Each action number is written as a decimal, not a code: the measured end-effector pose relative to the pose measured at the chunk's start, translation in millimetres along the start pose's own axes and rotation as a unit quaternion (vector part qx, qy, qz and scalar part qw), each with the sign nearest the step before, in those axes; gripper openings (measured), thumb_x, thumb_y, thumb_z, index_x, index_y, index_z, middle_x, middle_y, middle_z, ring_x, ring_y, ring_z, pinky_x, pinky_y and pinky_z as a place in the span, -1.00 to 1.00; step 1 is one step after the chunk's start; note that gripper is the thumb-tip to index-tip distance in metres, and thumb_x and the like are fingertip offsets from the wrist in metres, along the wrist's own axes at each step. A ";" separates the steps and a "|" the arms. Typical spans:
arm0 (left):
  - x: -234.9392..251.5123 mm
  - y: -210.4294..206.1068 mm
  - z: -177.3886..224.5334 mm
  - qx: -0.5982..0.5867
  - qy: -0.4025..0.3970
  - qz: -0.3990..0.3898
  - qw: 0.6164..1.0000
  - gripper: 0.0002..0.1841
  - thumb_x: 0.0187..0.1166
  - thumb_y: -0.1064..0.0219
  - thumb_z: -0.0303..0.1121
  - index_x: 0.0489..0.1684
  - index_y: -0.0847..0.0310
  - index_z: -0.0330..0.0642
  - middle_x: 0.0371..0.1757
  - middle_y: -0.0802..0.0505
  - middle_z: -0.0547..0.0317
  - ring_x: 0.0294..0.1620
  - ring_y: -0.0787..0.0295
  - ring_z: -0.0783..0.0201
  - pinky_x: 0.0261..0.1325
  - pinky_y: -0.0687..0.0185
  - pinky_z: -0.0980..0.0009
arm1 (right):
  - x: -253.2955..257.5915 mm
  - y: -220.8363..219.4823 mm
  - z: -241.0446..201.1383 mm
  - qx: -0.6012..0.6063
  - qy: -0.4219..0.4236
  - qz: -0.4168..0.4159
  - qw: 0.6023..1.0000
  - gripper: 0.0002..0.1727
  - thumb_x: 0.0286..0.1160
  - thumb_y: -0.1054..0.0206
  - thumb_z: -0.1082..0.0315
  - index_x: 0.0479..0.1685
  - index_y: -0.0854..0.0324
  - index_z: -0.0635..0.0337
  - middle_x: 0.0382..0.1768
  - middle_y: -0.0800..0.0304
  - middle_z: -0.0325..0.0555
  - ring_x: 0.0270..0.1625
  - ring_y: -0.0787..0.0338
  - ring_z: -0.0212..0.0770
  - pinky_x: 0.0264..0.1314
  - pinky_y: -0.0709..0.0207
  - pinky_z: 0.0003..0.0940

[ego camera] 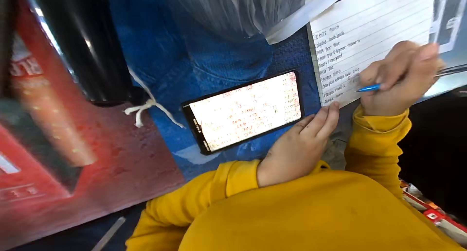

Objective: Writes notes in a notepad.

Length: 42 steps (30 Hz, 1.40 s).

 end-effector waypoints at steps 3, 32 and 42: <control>1.4 0.4 0.5 0.016 -0.006 0.009 1.000 -0.62 0.66 -0.08 -0.61 0.39 -0.59 -0.47 0.54 -0.66 -0.17 0.42 -0.74 0.13 0.42 -0.54 0.42 | 5.0 3.0 0.6 0.030 -0.025 0.004 0.999 -0.51 0.86 0.06 0.20 -0.49 -0.71 -0.20 -0.45 -0.76 -0.66 -0.53 -0.68 -0.66 -0.53 -0.57 -0.74; 5.3 -4.5 0.6 -0.034 -0.012 -0.049 0.998 -0.57 0.61 -0.08 -0.66 0.47 -0.50 -0.50 0.71 -0.45 -0.19 0.59 -0.57 0.06 0.49 -0.47 0.38 | -1.8 -7.8 2.9 -0.165 0.051 0.080 0.982 -0.50 0.67 -0.17 0.39 -0.80 -0.39 -0.16 -0.73 -0.43 -0.69 -0.68 -0.46 -0.77 -0.65 -0.34 -0.80; 4.2 -7.1 0.8 -0.040 -0.011 -0.032 0.999 -0.59 0.63 -0.06 -0.65 0.43 -0.52 -0.50 0.69 -0.48 -0.19 0.60 -0.56 0.07 0.51 -0.45 0.38 | -0.6 -7.3 2.5 -0.180 0.039 0.082 0.979 -0.48 0.63 -0.18 0.40 -0.83 -0.32 -0.18 -0.76 -0.40 -0.70 -0.69 -0.43 -0.77 -0.63 -0.30 -0.79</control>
Point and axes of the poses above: each hand's wrist, its own x-axis towards the middle knuckle, its own y-axis out of the back of the hand, z = x × y, the point moved 1 cm from there along x, towards the middle knuckle
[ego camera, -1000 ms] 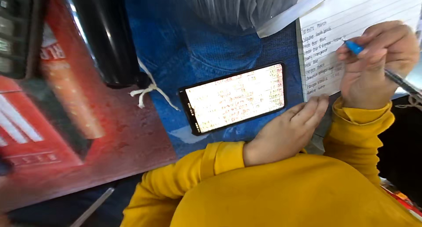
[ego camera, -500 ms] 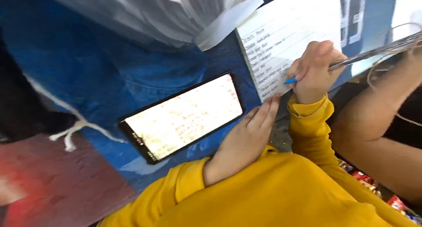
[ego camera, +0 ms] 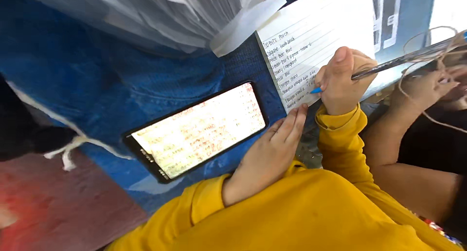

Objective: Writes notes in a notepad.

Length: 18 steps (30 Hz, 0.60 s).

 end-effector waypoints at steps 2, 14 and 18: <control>0.1 -1.2 -0.5 -0.002 -0.002 0.010 1.000 -0.60 0.62 -0.06 -0.66 0.41 -0.52 -0.52 0.67 -0.51 -0.21 0.58 -0.58 0.06 0.51 -0.46 0.38 | 0.7 0.7 0.3 0.000 -0.003 0.000 1.000 -0.48 0.66 -0.17 0.39 -0.82 -0.33 -0.18 -0.75 -0.41 -0.69 -0.68 -0.43 -0.76 -0.62 -0.30 -0.78; 2.2 0.9 1.7 -0.067 0.026 0.014 0.997 -0.56 0.67 -0.08 -0.59 0.54 -0.43 -0.49 0.63 -0.57 -0.19 0.54 -0.63 0.11 0.50 -0.47 0.40 | -0.9 3.2 -0.1 0.014 -0.021 0.010 1.000 -0.53 0.71 -0.11 0.41 -0.68 -0.48 -0.27 -0.72 -0.55 -0.76 -0.69 -0.52 -0.75 -0.63 -0.41 -0.76; 2.9 -0.3 0.4 -0.079 0.021 0.026 0.996 -0.56 0.66 -0.12 -0.56 0.52 -0.44 -0.50 0.61 -0.59 -0.20 0.54 -0.64 0.09 0.51 -0.46 0.40 | 1.0 1.5 -2.1 0.000 -0.035 0.030 0.999 -0.49 0.71 -0.01 0.45 -0.70 -0.43 -0.26 -0.76 -0.52 -0.74 -0.72 -0.50 -0.73 -0.65 -0.39 -0.74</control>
Point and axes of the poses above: each hand's wrist, its own x-axis towards the middle knuckle, its own y-axis out of the back of the hand, z = x × y, the point moved 1 cm from there along x, towards the middle knuckle
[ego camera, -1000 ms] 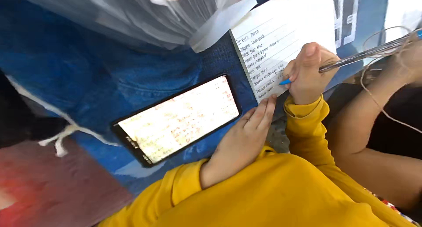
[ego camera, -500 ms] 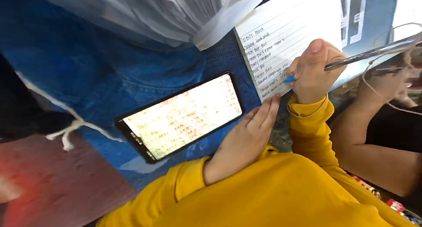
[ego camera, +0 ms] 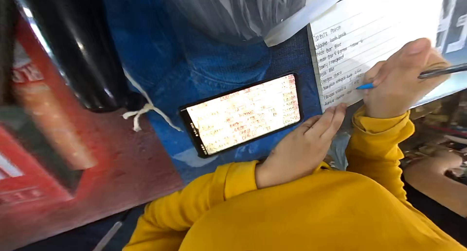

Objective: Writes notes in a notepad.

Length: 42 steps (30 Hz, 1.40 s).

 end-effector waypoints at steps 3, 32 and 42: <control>0.1 3.6 0.4 0.004 0.003 -0.021 1.000 -0.53 0.63 -0.14 -0.59 0.54 -0.43 -0.49 0.66 -0.53 -0.20 0.54 -0.63 0.09 0.49 -0.49 0.39 | 1.2 0.4 0.6 0.005 -0.002 -0.017 1.000 -0.50 0.69 -0.07 0.44 -0.73 -0.42 -0.28 -0.78 -0.50 -0.76 -0.74 -0.46 -0.75 -0.69 -0.34 -0.76; -3.4 -0.7 -2.3 0.087 -0.029 -0.022 0.996 -0.59 0.63 -0.05 -0.66 0.43 -0.52 -0.49 0.68 -0.50 -0.19 0.61 -0.55 0.07 0.50 -0.46 0.37 | 5.5 7.4 8.1 0.008 0.003 -0.013 1.000 -0.50 0.68 -0.11 0.40 -0.77 -0.37 -0.24 -0.77 -0.46 -0.73 -0.73 -0.45 -0.76 -0.68 -0.32 -0.76; -4.0 -1.1 -1.7 0.110 -0.034 -0.017 0.993 -0.59 0.61 -0.06 -0.68 0.42 -0.53 -0.50 0.67 -0.51 -0.19 0.60 -0.57 0.08 0.48 -0.48 0.37 | 5.8 6.5 5.9 0.031 -0.015 0.000 0.999 -0.49 0.71 -0.07 0.42 -0.76 -0.40 -0.25 -0.79 -0.49 -0.71 -0.76 -0.46 -0.74 -0.73 -0.33 -0.76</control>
Point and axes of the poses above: each hand's wrist, its own x-axis towards the middle knuckle, its own y-axis out of the back of the hand, z = x × y, the point moved 1 cm from there along x, towards the middle knuckle
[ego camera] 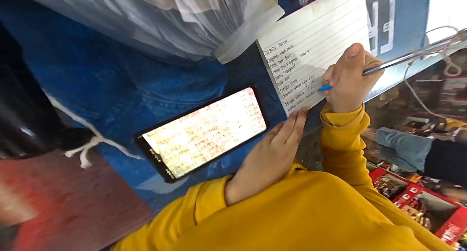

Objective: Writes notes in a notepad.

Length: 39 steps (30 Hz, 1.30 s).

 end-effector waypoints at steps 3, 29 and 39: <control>-0.4 -1.0 0.3 0.000 0.000 0.005 1.000 -0.59 0.63 -0.05 -0.67 0.42 -0.53 -0.50 0.67 -0.52 -0.18 0.59 -0.58 0.08 0.51 -0.46 0.39 | -1.0 -0.2 -0.5 0.000 -0.002 0.009 1.000 -0.48 0.70 -0.05 0.43 -0.76 -0.39 -0.24 -0.80 -0.49 -0.70 -0.77 -0.46 -0.73 -0.74 -0.31 -0.76; 1.0 -1.8 -0.4 -0.023 0.004 0.020 1.000 -0.62 0.61 -0.08 -0.67 0.36 -0.57 -0.49 0.63 -0.57 -0.13 0.54 -0.64 0.11 0.45 -0.53 0.39 | 7.9 14.4 10.0 0.101 0.048 -0.154 0.982 -0.54 0.79 -0.12 -0.03 -0.62 -0.64 -0.31 -0.55 -0.66 -0.77 -0.54 -0.63 -0.76 -0.54 -0.51 -0.80; -1.0 -1.3 -0.8 -0.016 0.000 0.009 1.000 -0.60 0.60 -0.07 -0.68 0.40 -0.55 -0.49 0.66 -0.54 -0.14 0.58 -0.59 0.08 0.46 -0.51 0.37 | 1.1 4.6 4.9 -0.002 0.047 -0.039 0.998 -0.52 0.73 -0.13 0.36 -0.72 -0.47 -0.23 -0.71 -0.51 -0.76 -0.66 -0.52 -0.78 -0.62 -0.39 -0.81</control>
Point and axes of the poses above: each hand's wrist, its own x-axis towards the middle knuckle, its own y-axis out of the back of the hand, z = x × y, the point moved 1 cm from there along x, towards the middle knuckle
